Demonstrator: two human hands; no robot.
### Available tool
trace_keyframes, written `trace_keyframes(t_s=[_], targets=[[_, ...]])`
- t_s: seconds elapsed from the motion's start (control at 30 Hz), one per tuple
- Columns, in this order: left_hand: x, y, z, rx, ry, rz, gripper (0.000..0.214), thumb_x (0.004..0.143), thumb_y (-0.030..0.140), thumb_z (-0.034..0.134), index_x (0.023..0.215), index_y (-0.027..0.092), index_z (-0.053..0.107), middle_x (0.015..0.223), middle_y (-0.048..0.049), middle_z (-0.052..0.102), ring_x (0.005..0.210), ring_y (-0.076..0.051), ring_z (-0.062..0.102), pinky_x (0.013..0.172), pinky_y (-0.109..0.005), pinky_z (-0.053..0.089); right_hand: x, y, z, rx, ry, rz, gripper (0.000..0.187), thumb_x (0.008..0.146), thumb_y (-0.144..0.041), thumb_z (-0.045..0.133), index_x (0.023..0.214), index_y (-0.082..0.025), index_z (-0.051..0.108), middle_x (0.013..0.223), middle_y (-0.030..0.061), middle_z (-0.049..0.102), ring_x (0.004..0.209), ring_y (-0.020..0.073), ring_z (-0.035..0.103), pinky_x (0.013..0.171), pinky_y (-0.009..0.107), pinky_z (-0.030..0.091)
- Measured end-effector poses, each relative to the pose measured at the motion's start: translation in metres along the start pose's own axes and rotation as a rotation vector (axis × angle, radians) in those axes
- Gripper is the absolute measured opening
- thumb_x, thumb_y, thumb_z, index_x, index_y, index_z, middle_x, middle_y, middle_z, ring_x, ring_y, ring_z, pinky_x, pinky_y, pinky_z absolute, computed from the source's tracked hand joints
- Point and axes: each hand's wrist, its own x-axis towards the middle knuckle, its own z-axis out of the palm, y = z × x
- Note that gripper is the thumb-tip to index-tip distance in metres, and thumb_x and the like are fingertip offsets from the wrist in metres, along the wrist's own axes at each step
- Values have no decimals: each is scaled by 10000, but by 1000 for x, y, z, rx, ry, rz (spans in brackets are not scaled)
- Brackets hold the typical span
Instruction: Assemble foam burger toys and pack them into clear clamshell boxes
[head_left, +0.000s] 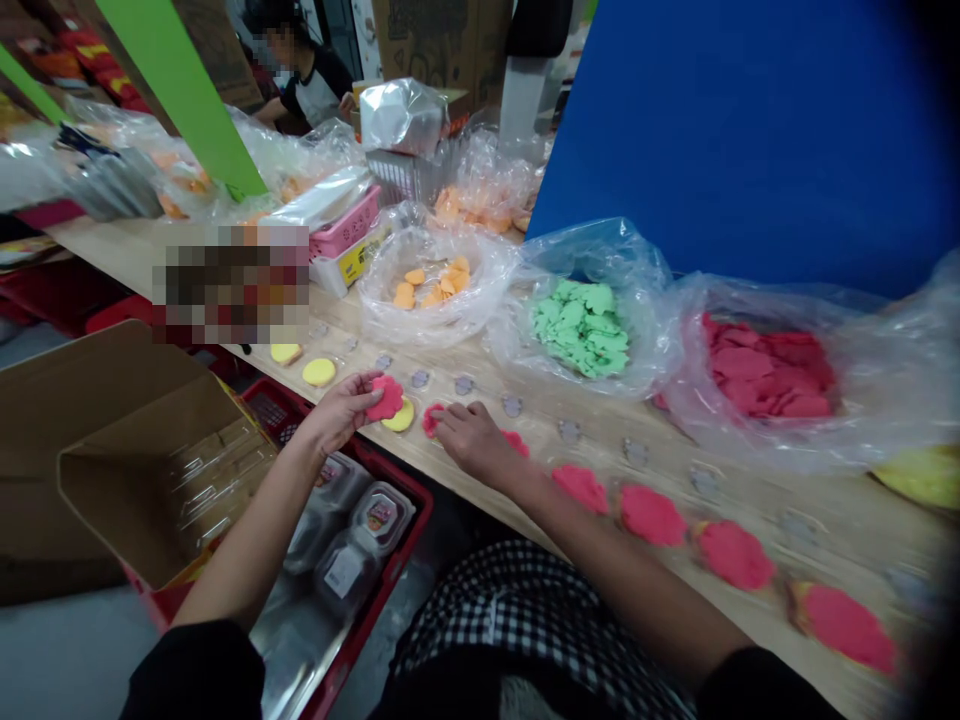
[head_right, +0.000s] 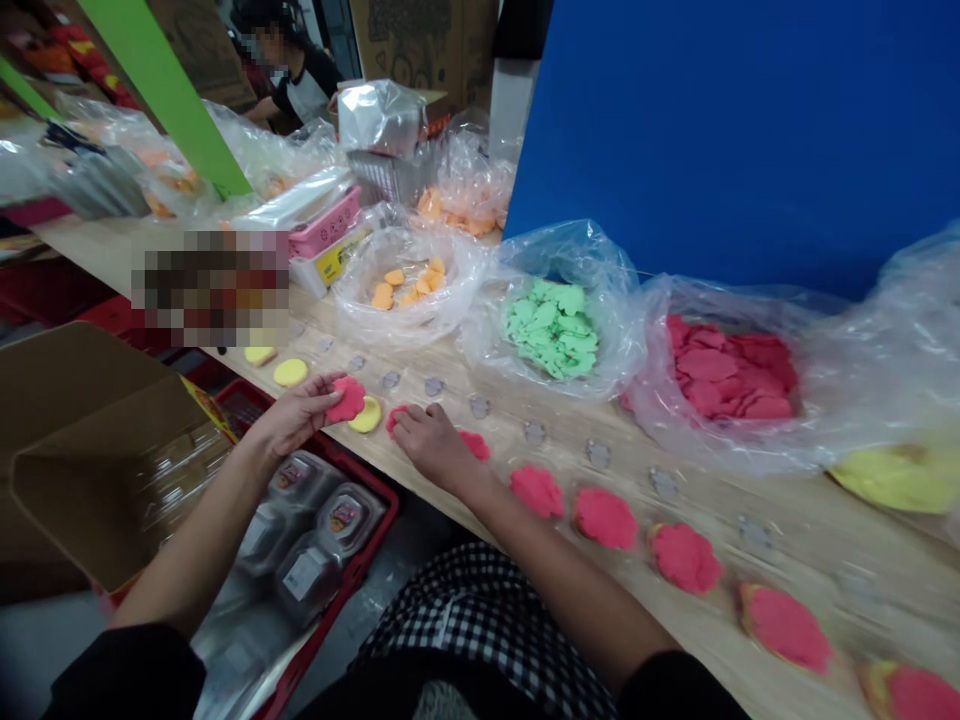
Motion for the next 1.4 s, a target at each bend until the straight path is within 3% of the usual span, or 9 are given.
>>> trace_keyframes(t_s=[0.13,0.3,0.6,0.73,0.9,1.03,1.13,1.3,1.4], targets=[[1,-6,-5,100,26,2,441,586,104,709,989,148,536,883,-35,590,695,-107,604,626,-230,518,-10,2,5,31,5,13,161,869,-239,414,913,-192,562,1147,55,564,1034,205,446,776,362,281],[5,-10,-8,293,71,52,475,558,202,734,992,170,544,847,-19,574,638,-89,572,521,-175,462,-17,9,13,71,26,49,142,860,-237,446,901,-220,582,1119,40,588,1013,183,481,793,349,263],[33,-13,-11,651,-110,171,358,494,158,717,842,146,636,731,-5,586,566,-87,496,507,-181,404,-18,8,16,96,45,107,131,843,-265,481,856,-215,602,1020,44,616,954,172,498,779,335,252],[40,-22,-14,771,-56,266,306,501,125,684,802,172,656,732,-6,608,662,-137,525,626,-231,427,-19,10,18,121,49,109,144,849,-263,471,860,-222,609,1020,40,614,952,171,495,786,338,247],[42,-25,-16,1001,-49,498,284,551,121,679,815,227,671,862,-50,620,887,-216,517,868,-332,351,-21,12,20,203,72,154,147,848,-268,472,892,-237,609,1033,31,607,957,163,488,792,336,253],[38,-26,-17,1018,35,623,304,563,189,703,861,233,660,1008,-82,562,996,-238,460,928,-372,299,-18,16,14,212,115,266,134,839,-235,479,885,-217,604,965,50,607,919,176,488,752,328,281],[27,-29,-12,1010,93,635,286,626,256,669,910,240,648,981,-83,547,984,-235,450,913,-363,305,-14,22,9,174,146,395,84,797,-247,537,834,-206,600,875,64,587,867,205,478,697,324,302],[14,-43,11,1060,-135,632,164,671,292,637,822,234,666,840,-83,576,845,-210,492,804,-304,354,-11,29,11,177,81,500,114,724,-314,611,750,-206,589,832,59,555,835,212,477,671,325,320],[18,-52,23,1090,-201,626,98,690,280,620,748,212,659,765,-77,567,760,-188,501,718,-277,367,-9,27,15,195,10,579,115,695,-301,630,735,-198,599,821,58,543,840,211,476,669,322,334]])
